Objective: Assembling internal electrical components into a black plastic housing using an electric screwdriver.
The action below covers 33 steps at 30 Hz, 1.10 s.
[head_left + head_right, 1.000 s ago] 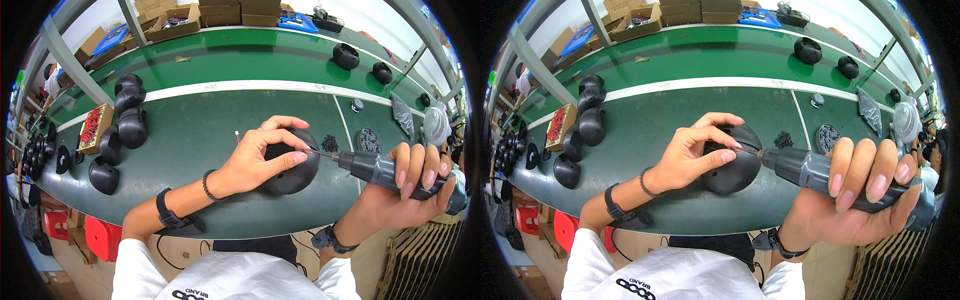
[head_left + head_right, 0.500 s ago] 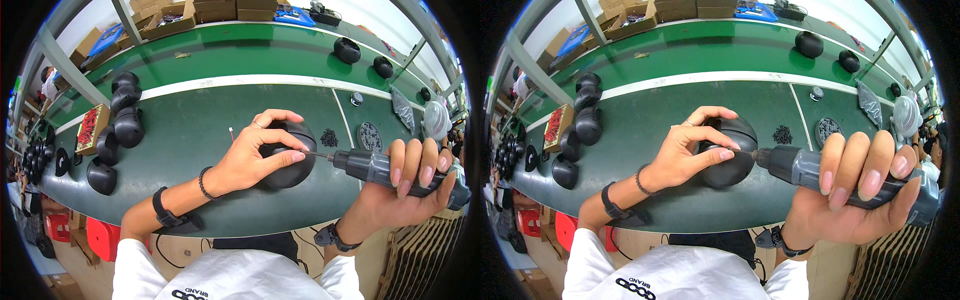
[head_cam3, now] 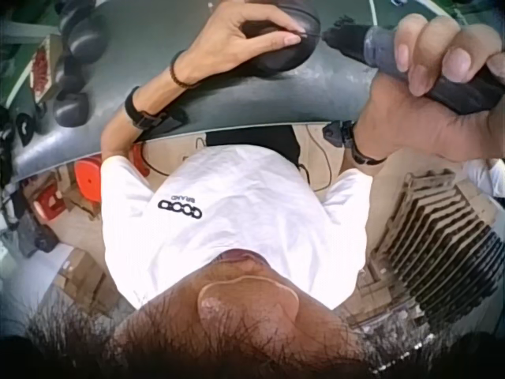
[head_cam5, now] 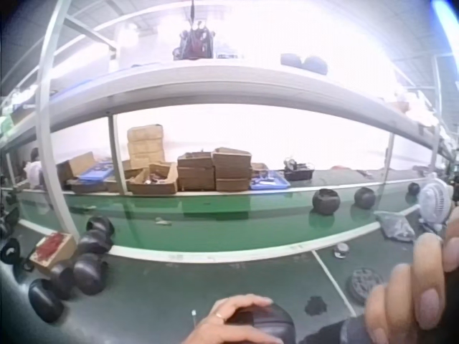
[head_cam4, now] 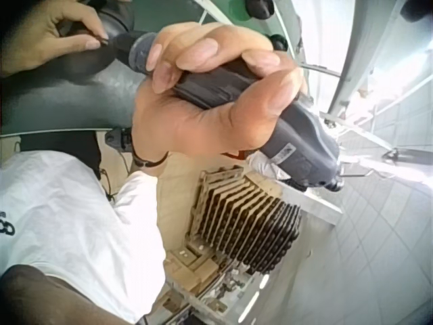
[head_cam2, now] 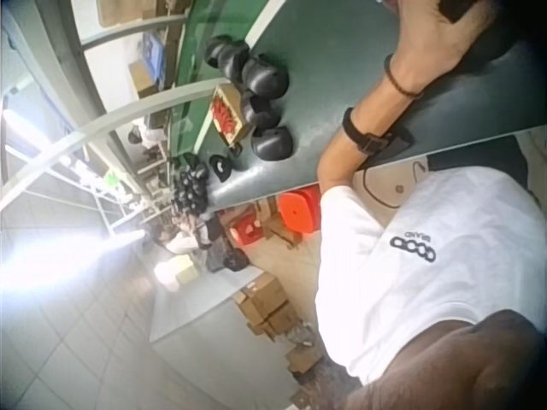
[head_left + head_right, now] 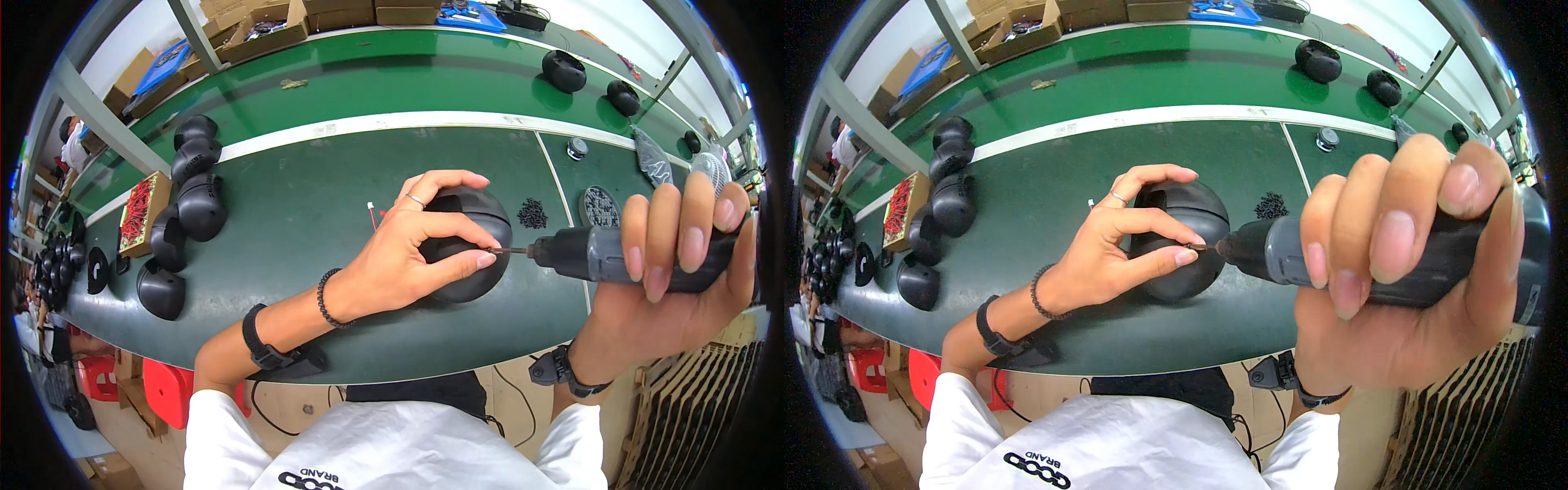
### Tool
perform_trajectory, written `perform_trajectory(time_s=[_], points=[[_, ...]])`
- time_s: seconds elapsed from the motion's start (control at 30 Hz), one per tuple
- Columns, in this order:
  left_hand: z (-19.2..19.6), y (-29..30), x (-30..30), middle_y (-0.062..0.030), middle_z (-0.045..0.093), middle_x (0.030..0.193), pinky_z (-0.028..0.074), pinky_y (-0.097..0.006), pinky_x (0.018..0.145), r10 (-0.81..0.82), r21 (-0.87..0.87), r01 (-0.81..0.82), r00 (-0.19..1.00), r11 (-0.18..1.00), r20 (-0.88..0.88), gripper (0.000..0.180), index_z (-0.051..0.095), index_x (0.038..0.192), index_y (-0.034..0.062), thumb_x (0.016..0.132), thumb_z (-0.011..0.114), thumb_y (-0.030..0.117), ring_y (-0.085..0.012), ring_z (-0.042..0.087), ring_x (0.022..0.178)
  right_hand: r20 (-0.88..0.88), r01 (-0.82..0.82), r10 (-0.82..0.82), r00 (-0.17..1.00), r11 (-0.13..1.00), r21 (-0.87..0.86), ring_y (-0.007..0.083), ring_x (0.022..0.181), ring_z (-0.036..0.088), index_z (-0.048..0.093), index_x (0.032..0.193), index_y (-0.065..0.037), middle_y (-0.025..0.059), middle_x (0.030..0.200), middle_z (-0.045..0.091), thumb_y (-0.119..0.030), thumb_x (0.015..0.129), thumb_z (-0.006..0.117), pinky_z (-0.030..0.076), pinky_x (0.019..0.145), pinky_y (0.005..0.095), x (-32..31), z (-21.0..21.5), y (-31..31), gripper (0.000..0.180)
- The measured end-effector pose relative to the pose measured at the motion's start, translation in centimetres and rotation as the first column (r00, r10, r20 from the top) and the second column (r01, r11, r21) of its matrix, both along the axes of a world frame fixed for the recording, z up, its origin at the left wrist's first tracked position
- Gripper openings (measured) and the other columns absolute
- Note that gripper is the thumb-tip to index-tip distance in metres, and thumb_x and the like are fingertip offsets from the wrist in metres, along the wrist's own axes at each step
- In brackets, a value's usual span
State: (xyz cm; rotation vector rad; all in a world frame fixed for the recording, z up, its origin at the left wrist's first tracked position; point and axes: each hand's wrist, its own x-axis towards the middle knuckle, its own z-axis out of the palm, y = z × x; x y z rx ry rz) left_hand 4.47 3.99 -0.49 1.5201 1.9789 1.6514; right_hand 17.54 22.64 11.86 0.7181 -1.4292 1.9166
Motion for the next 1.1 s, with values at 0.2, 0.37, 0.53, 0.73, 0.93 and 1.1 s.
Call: perform_trajectory(time_s=[0.2, 0.37, 0.53, 0.73, 0.93, 1.1], points=[[-0.4, -0.1, 0.1, -0.0147, 0.040, 0.162, 0.030, -0.054, 0.122, -0.039, -0.097, 0.022, 0.984, 0.995, -0.174, 0.066, 0.073, 0.133, 0.0223, 0.072, 0.094, 0.036, -0.0403, 0.033, 0.151, 0.010, -0.042, 0.042, 0.999, 0.999, -0.015, 0.0119, 0.056, 0.048, 0.049, 0.108, -0.006, 0.0063, 0.083, 0.054, -0.025, 0.112, 0.044, 0.046, 0.059, 0.0303, 0.3, 0.6, 0.1, 0.020], [-0.8, 0.1, -0.1, -0.0151, 0.038, 0.164, 0.027, -0.054, 0.125, -0.016, -0.099, -0.001, 0.984, 0.995, -0.176, 0.092, 0.053, 0.152, 0.0168, 0.071, 0.094, 0.036, -0.0411, 0.032, 0.152, 0.044, -0.007, 0.006, 0.999, 1.000, 0.015, 0.0119, 0.053, 0.047, 0.050, 0.107, -0.006, 0.0060, 0.082, 0.054, -0.025, 0.112, 0.043, 0.046, 0.057, 0.0302, 0.4, 0.1, -0.6, 0.021], [-1.1, -0.2, -0.1, -0.0159, 0.037, 0.164, 0.026, -0.054, 0.125, -0.025, -0.122, -0.001, 0.976, 0.993, -0.217, 0.102, 0.044, 0.156, 0.0104, 0.071, 0.093, 0.037, -0.0411, 0.031, 0.152, 0.074, 0.044, -0.043, 0.996, 0.999, -0.022, 0.0119, 0.051, 0.046, 0.050, 0.105, -0.007, 0.0060, 0.081, 0.055, -0.026, 0.113, 0.041, 0.045, 0.054, 0.0297, -0.2, -1.2, -1.5, 0.023], [-0.8, 0.8, -0.3, -0.0156, 0.036, 0.164, 0.027, -0.054, 0.125, -0.037, -0.109, 0.016, 0.980, 0.994, -0.193, 0.099, 0.045, 0.155, 0.0122, 0.072, 0.093, 0.038, -0.0419, 0.030, 0.153, 0.121, 0.099, -0.090, 0.989, 0.993, -0.069, 0.0117, 0.049, 0.044, 0.051, 0.105, -0.007, 0.0060, 0.080, 0.056, -0.025, 0.112, 0.040, 0.045, 0.052, 0.0292, -0.5, -1.6, -1.7, 0.022], [-1.1, 0.1, -0.9, -0.0218, 0.038, 0.159, 0.027, -0.057, 0.123, -0.022, -0.117, -0.007, 0.970, 0.993, -0.242, 0.104, 0.047, 0.154, 0.0165, 0.066, 0.095, 0.045, -0.0463, 0.027, 0.151, 0.141, 0.067, -0.048, 0.989, 0.989, -0.135, 0.0101, 0.048, 0.042, 0.050, 0.105, -0.007, 0.0044, 0.078, 0.054, -0.024, 0.112, 0.042, 0.042, 0.050, 0.0276, -2.7, -3.1, -2.6, 0.019], [-2.4, 0.9, -0.5, -0.0285, 0.040, 0.149, 0.036, -0.059, 0.115, -0.006, 0.116, 0.039, 0.962, 0.993, -0.272, 0.102, 0.054, 0.143, 0.0173, 0.053, 0.092, 0.046, -0.0508, 0.039, 0.138, 0.270, -0.101, 0.186, 0.945, 0.949, -0.299, 0.0101, 0.059, 0.050, 0.045, 0.113, -0.010, 0.0024, 0.082, 0.057, -0.010, 0.106, 0.056, 0.053, 0.056, 0.0249, -0.4, -5.0, -0.4, 0.013]])
